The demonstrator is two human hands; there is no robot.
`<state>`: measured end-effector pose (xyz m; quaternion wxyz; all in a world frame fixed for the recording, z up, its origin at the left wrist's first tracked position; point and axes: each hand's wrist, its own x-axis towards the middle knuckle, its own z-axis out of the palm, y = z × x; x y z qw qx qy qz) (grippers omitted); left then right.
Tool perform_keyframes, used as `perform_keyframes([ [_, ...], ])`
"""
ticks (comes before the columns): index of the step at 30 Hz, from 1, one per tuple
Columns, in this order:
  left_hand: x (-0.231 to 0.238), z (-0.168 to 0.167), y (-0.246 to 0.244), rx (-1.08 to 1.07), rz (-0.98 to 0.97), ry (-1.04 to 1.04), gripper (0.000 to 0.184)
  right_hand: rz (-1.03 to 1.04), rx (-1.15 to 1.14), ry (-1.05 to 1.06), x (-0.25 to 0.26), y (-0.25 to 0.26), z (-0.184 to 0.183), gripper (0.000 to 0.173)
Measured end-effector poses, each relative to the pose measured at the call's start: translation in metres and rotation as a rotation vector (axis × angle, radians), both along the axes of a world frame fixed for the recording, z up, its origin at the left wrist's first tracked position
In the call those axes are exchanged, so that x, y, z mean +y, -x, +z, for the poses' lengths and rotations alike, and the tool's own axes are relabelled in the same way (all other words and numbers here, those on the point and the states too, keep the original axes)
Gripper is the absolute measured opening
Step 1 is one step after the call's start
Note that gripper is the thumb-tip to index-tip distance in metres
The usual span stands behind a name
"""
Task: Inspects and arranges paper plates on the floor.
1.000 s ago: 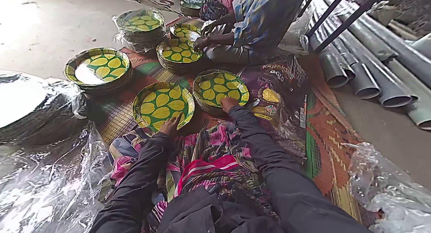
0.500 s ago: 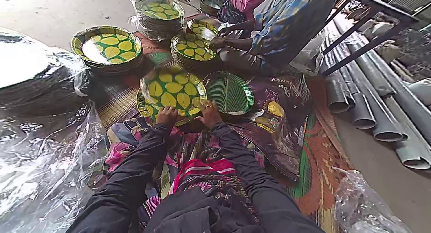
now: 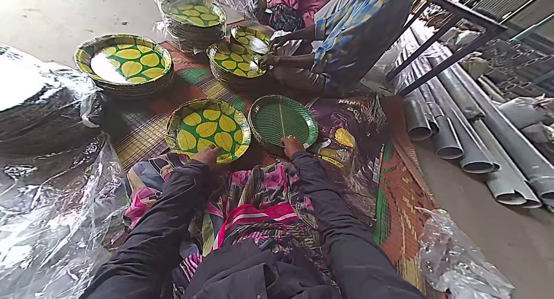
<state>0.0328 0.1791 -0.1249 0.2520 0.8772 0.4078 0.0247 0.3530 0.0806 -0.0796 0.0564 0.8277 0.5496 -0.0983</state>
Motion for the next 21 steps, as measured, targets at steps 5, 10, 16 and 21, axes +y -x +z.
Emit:
perform_keyframes([
  [5,-0.003,0.005,-0.009,-0.317,0.012,-0.158,0.057,0.03,0.075,-0.103,0.003,-0.012,0.039,0.04],
  [10,-0.003,-0.001,-0.015,-0.333,-0.008,-0.199,0.058,0.066,0.233,-0.404,0.013,-0.012,0.057,0.027],
  [16,-0.004,-0.004,-0.015,-0.433,0.049,-0.38,0.066,-0.337,0.102,-0.803,0.015,0.02,0.063,0.037],
  [21,-0.009,-0.009,-0.019,-0.62,0.091,-1.009,0.047,0.372,-0.143,-1.223,0.027,0.07,0.029,0.022],
])
